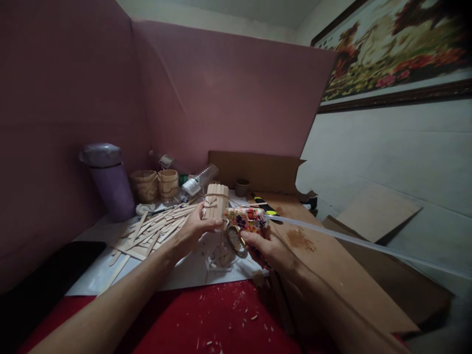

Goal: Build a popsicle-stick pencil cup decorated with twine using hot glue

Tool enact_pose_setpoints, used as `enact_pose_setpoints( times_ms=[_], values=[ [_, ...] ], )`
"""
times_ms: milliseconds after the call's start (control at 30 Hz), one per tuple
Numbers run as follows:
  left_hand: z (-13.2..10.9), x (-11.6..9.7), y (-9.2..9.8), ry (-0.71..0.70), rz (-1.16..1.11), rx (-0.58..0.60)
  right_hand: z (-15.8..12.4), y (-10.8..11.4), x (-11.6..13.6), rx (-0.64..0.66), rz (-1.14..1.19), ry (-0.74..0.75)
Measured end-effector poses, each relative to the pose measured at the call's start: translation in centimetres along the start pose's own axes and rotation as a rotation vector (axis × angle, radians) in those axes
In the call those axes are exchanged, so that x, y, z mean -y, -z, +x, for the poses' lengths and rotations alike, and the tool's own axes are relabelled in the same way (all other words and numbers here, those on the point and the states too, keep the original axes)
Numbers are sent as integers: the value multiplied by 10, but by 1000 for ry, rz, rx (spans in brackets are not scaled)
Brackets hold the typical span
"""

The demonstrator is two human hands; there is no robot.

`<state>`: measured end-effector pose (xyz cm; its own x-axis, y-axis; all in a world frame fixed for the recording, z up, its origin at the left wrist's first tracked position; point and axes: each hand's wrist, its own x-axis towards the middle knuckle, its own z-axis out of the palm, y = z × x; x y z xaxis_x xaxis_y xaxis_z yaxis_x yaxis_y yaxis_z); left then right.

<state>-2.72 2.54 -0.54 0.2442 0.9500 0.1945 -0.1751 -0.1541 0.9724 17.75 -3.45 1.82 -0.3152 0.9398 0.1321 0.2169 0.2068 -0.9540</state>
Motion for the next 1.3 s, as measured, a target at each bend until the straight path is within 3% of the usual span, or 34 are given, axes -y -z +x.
enact_pose_setpoints(
  times_ms=[200,1300],
  values=[
    [-1,-4,-2,31,19,-8,-1,0,1,5,-22,57],
    [-1,-4,-1,-6,95,-23,0,-1,-4,-13,-17,15]
  ],
)
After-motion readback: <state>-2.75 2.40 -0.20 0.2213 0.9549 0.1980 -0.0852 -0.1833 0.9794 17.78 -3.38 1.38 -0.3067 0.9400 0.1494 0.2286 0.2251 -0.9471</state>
